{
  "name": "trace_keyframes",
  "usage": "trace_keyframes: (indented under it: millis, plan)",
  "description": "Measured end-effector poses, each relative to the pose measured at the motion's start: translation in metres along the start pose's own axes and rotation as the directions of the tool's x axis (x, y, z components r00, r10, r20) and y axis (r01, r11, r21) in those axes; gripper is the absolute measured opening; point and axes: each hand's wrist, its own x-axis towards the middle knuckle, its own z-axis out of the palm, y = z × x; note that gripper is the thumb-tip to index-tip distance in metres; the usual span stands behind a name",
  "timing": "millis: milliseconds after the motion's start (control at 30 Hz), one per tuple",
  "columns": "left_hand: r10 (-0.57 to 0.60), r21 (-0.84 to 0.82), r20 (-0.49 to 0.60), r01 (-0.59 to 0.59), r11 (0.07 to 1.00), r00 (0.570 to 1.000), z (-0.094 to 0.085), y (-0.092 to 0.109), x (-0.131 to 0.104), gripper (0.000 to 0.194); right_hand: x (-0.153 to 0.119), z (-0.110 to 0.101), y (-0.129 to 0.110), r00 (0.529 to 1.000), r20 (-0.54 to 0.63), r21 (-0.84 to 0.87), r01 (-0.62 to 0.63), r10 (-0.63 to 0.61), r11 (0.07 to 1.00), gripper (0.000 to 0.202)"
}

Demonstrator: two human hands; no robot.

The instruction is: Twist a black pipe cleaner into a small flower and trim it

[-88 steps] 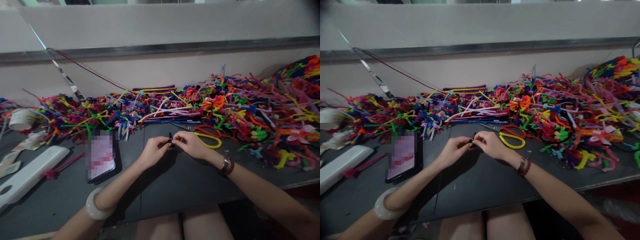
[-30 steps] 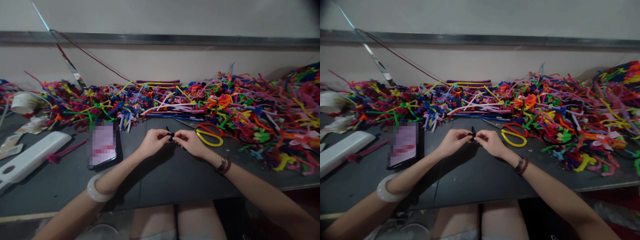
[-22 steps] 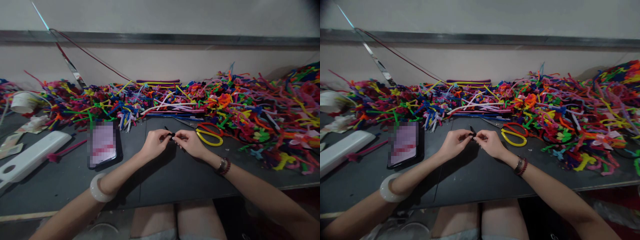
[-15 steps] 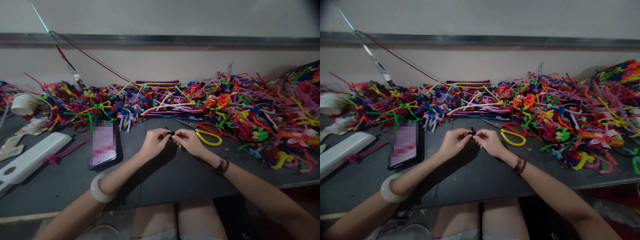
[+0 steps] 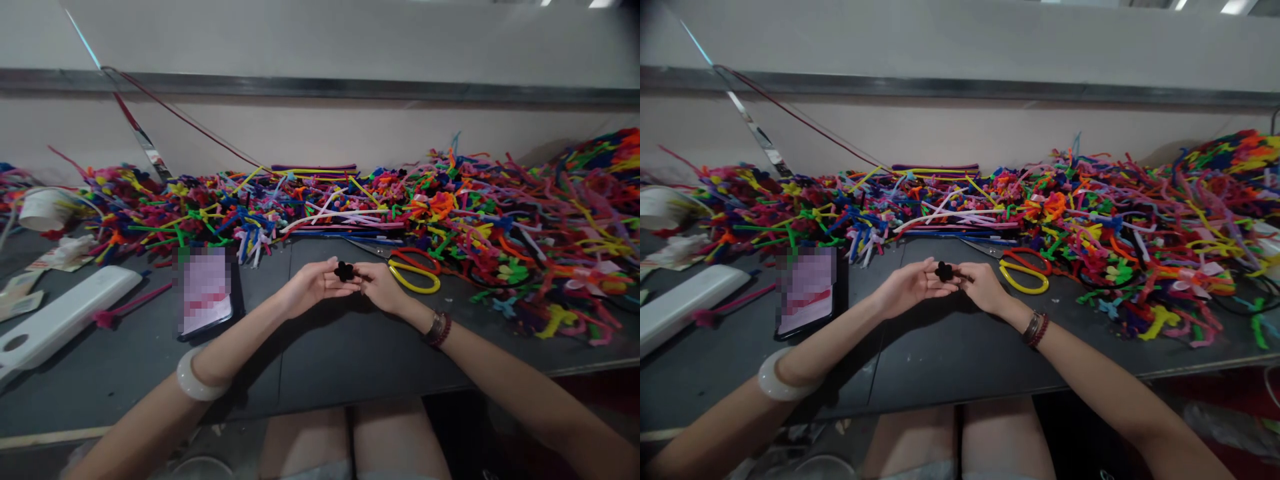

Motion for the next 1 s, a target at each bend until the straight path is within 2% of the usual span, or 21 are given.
trace_keyframes:
  millis: [67, 167, 333, 467, 567, 633, 700, 767, 800, 833, 900, 1000]
  plan:
    - [-0.065, -0.038, 0.079, 0.068, 0.997, 0.995, -0.002, 0.005, -0.002, 0.047, 0.000, -0.001, 0.001, 1.000, -0.001, 0.004, 0.011, -0.011, 1.000, 0.020]
    - [-0.113, -0.060, 0.133, 0.122, 0.991, 0.985, -0.004, 0.008, -0.003, 0.058, 0.000, -0.001, 0.001, 1.000, 0.012, 0.027, 0.014, -0.015, 1.000, 0.022]
    - [-0.099, -0.086, 0.194, 0.117, 0.989, 0.976, -0.003, 0.009, -0.006, 0.063, -0.001, -0.002, -0.003, 0.999, 0.032, 0.044, -0.020, 0.019, 0.999, 0.022]
    - [-0.105, -0.084, 0.213, 0.126, 0.988, 0.971, -0.002, 0.009, -0.006, 0.062, -0.002, 0.000, -0.004, 0.999, -0.013, 0.043, -0.036, 0.036, 0.998, 0.019]
    - [-0.116, -0.016, 0.132, 0.119, 0.993, 0.984, -0.009, 0.006, -0.001, 0.057, -0.002, 0.001, -0.001, 0.998, -0.054, 0.032, -0.016, 0.018, 0.999, 0.019]
    - [-0.054, 0.065, -0.033, 0.056, 0.996, 0.998, -0.016, 0.004, 0.004, 0.050, -0.002, 0.002, 0.000, 0.998, -0.062, 0.051, -0.025, 0.029, 0.998, 0.019]
    - [0.068, 0.179, -0.229, -0.027, 0.983, 0.971, -0.021, 0.003, 0.008, 0.046, -0.001, 0.002, 0.000, 0.997, -0.053, 0.067, -0.050, 0.054, 0.997, 0.020]
    - [0.186, 0.285, -0.327, -0.091, 0.954, 0.927, -0.022, 0.003, 0.010, 0.035, -0.001, 0.002, 0.000, 0.997, -0.039, 0.053, -0.061, 0.063, 0.997, 0.021]
    - [0.244, 0.320, -0.326, -0.136, 0.938, 0.913, -0.022, 0.003, 0.009, 0.028, -0.001, 0.002, 0.000, 0.997, -0.035, 0.042, -0.060, 0.061, 0.997, 0.021]
    - [0.295, 0.342, -0.302, -0.186, 0.921, 0.907, -0.021, 0.003, 0.008, 0.031, 0.000, 0.002, 0.000, 0.998, -0.035, 0.031, -0.057, 0.058, 0.998, 0.022]
    - [0.344, 0.363, -0.248, -0.243, 0.900, 0.905, -0.020, 0.001, 0.006, 0.049, 0.000, 0.001, 0.001, 0.998, -0.042, 0.014, -0.050, 0.051, 0.999, 0.022]
    - [0.304, 0.454, -0.282, -0.152, 0.878, 0.910, -0.019, -0.002, 0.005, 0.030, 0.000, 0.001, 0.003, 0.998, -0.048, 0.018, -0.043, 0.044, 0.999, 0.022]
